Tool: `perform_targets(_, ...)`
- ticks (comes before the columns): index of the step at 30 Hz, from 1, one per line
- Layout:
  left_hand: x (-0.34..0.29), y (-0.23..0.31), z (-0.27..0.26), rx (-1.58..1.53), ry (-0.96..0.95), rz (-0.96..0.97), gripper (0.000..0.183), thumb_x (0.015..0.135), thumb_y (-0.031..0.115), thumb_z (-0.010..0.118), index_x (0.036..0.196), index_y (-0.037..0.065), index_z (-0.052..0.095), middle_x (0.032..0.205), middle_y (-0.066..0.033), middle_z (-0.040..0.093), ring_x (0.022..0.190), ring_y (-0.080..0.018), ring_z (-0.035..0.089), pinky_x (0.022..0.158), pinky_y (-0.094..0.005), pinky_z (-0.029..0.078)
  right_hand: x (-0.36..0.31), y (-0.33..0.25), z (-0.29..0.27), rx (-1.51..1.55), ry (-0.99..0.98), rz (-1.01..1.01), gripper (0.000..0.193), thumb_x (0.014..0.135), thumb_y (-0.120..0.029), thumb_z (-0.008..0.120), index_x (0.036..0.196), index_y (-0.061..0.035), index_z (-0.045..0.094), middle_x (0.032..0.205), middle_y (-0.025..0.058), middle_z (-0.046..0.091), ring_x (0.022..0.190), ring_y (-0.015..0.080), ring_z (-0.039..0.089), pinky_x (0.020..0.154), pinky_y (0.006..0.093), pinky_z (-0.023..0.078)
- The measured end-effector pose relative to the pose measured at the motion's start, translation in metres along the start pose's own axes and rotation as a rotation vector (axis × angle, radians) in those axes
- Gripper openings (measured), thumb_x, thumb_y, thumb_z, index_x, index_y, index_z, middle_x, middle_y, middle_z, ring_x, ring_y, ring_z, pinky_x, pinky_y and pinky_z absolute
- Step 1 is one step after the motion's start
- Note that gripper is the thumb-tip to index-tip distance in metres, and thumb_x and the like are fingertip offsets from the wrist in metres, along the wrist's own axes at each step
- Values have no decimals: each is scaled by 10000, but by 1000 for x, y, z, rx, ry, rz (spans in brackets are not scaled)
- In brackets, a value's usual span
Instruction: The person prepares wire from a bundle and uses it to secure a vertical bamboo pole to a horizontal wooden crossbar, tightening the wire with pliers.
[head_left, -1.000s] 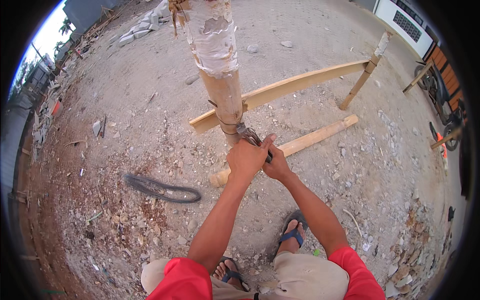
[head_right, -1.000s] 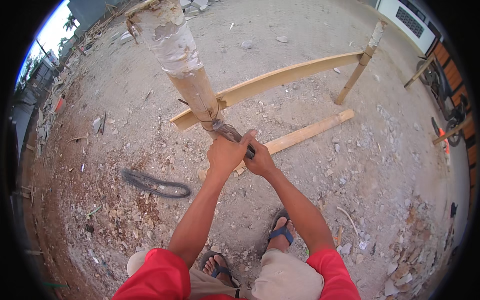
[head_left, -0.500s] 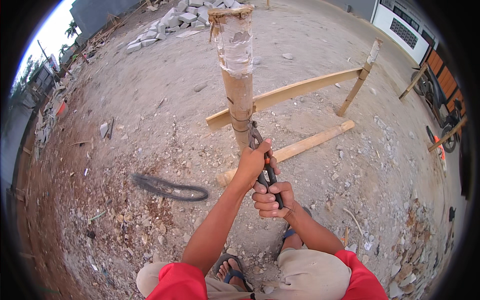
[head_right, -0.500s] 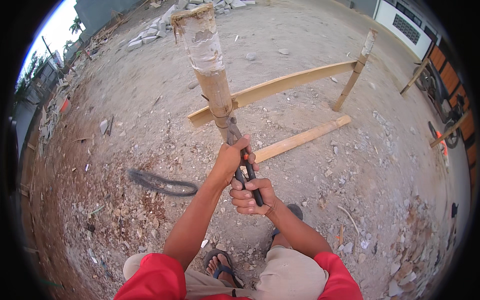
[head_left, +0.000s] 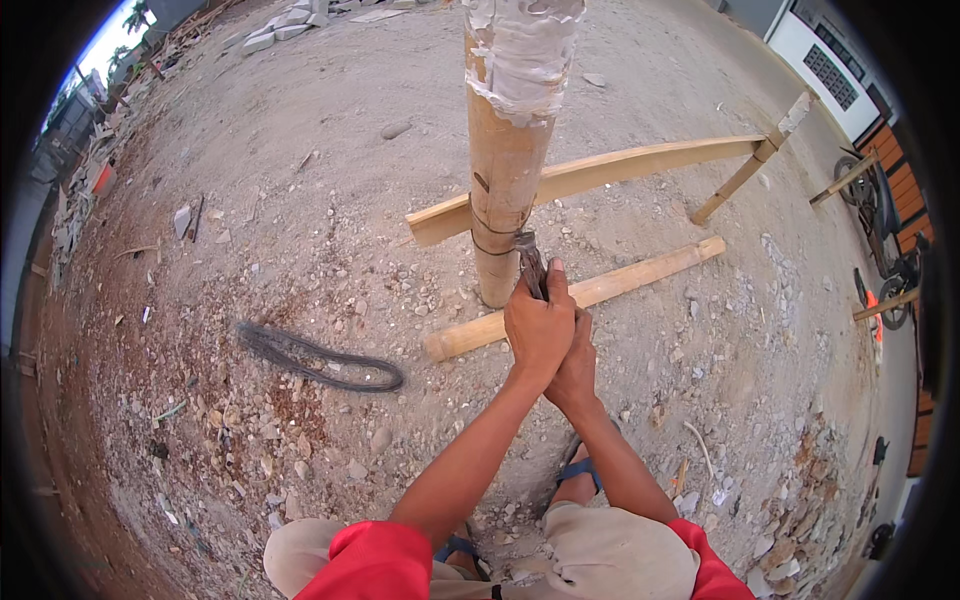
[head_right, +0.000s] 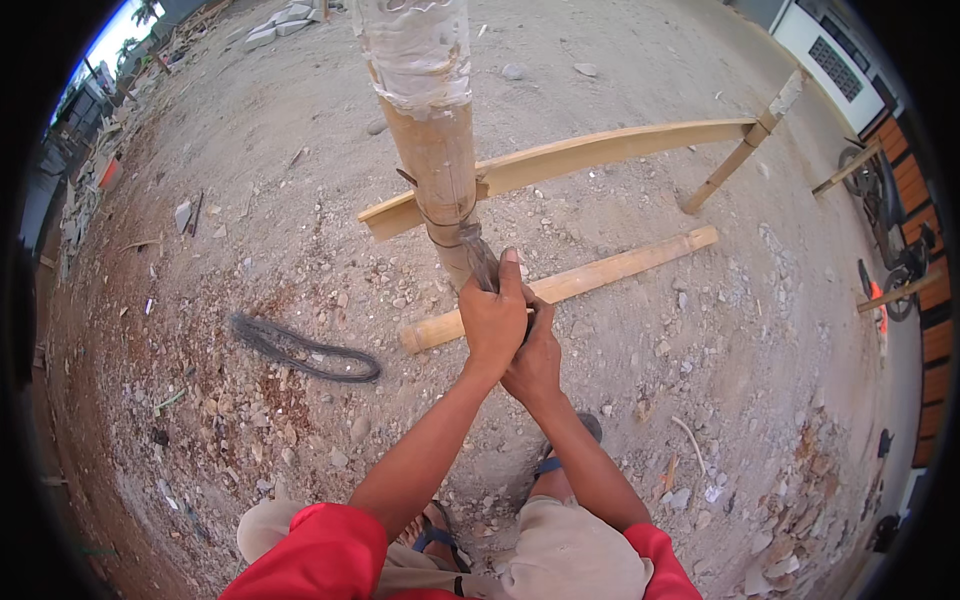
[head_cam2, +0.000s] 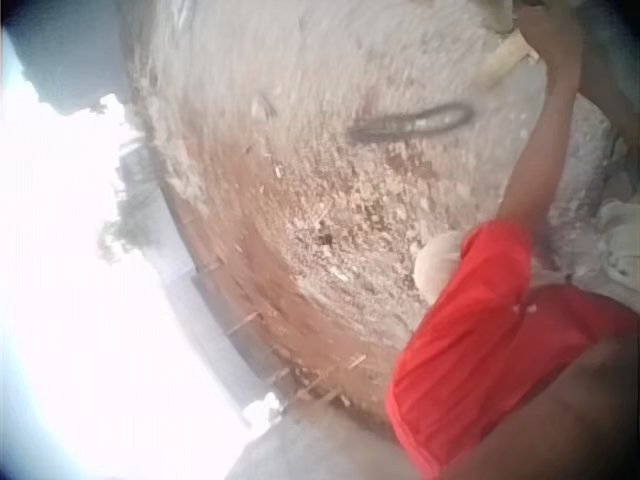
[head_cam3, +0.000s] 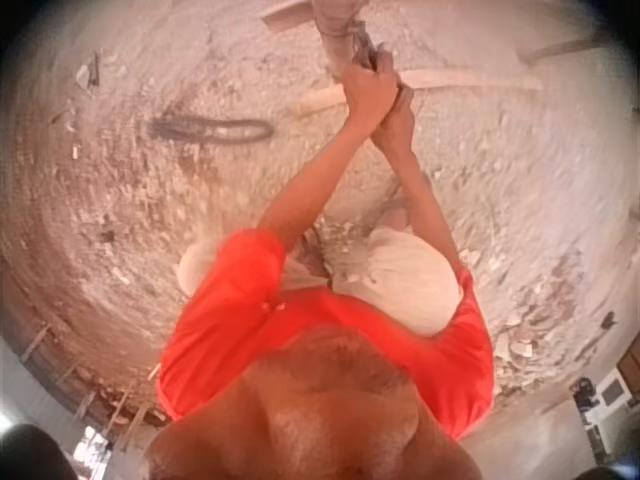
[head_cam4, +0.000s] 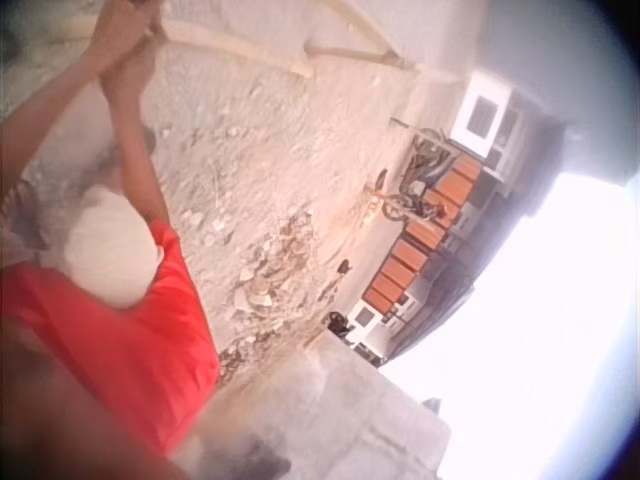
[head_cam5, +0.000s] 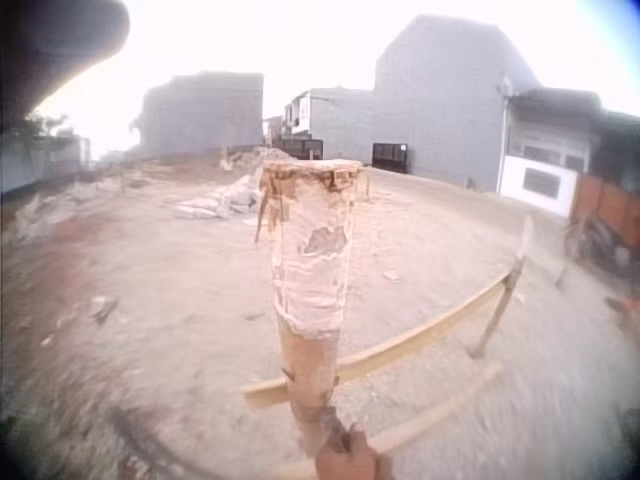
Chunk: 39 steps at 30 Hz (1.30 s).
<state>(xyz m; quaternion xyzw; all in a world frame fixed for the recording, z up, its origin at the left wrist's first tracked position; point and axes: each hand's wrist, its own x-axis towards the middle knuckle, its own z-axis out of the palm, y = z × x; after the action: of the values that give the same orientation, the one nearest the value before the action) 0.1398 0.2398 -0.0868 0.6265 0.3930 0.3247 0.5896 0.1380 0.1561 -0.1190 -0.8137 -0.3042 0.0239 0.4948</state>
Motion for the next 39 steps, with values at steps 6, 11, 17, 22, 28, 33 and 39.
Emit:
perform_targets(6,14,14,-6,437,-108,-66,536,870,459,689,743,-61,668,692,-211,679,716,-352,697,693,-436,509,37,66,34,380,-132,88,394,854,-180,735,1170,-2,581,1097,179,660,926,302,680,786,368,530)
perform_targets(11,25,2,1,424,14,4,542,847,481,710,749,-52,678,708,-221,684,740,-374,698,699,-444,510,68,71,50,667,-209,118,347,895,-129,678,1213,-12,606,1052,131,663,941,219,648,828,334,514)
perform_targets(17,22,4,12,469,97,76,561,846,554,688,803,-4,709,758,-216,694,772,-414,685,719,-481,522,74,79,38,490,-168,-119,423,888,-161,690,1264,-15,562,1067,139,662,978,246,652,839,348,514)
perform_targets(22,-12,16,-17,-238,-258,107,548,901,425,681,1121,-71,604,858,-214,702,882,-286,691,817,-384,518,-5,6,-16,277,-162,224,406,875,-209,709,1158,16,526,971,227,674,864,363,692,768,417,536)
perform_targets(28,-29,47,-48,-141,-349,1,437,895,379,685,1031,-24,583,768,-117,665,872,-194,679,768,-314,520,-13,-45,-73,615,-729,402,228,940,-199,625,1039,-17,529,794,107,640,625,190,624,563,343,486)
perform_targets(33,-37,87,-70,334,-498,-102,426,843,398,732,777,-10,628,643,-50,608,575,-152,549,533,-319,432,-34,-24,-35,2183,-1236,733,187,908,-179,635,1028,-71,540,702,-34,411,568,78,425,521,268,375)
perform_targets(39,-11,51,-66,169,-529,-93,432,818,388,738,725,-28,668,623,-74,609,570,-154,532,534,-320,403,-24,-17,-45,1818,-1141,681,299,885,-209,665,1077,-29,525,726,15,477,531,132,448,485,299,397)
